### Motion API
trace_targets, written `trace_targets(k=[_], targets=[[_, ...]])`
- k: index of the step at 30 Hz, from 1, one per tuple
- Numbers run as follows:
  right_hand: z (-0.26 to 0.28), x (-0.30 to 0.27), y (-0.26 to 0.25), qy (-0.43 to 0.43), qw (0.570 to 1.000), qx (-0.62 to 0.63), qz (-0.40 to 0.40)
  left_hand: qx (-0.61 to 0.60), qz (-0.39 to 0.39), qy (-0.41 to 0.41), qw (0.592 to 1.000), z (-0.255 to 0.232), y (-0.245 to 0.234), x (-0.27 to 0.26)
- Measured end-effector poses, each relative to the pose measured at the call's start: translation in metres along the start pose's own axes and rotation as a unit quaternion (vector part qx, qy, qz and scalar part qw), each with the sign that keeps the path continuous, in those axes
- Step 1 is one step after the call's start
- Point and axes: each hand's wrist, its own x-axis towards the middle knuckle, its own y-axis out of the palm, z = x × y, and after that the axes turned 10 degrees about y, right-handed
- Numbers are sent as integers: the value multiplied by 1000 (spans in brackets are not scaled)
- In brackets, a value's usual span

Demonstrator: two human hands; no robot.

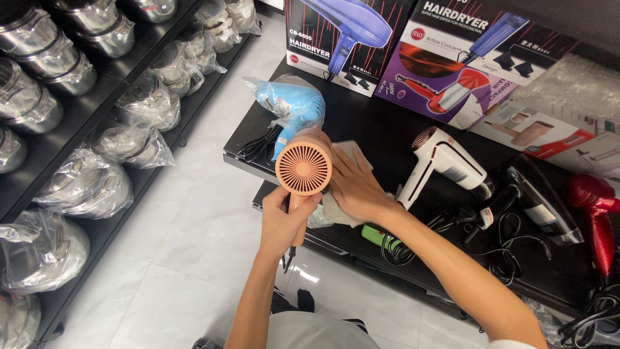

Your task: The person wipes down two electric griddles with a cloth, then picks up and wipes several hair dryers before placing them back on a display shelf.

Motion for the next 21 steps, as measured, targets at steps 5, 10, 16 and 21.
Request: trace_targets(k=[5, 10, 16, 21], targets=[[-31, -17, 3, 132, 991, -2, 4, 4, -11, -7, 1000, 3, 0, 0], [-86, 31, 24, 203, 978, -14, -47, 0, -8, 9, 1000, 2, 3, -4], [-76, 72, 22, 158, 985, -19, -63, -11, -4, 4, 1000, -6, 9, -8], [-19, 37, 4, 58, 998, -18, -18, 6, -6, -8, 1000, -2, 12, -4]])
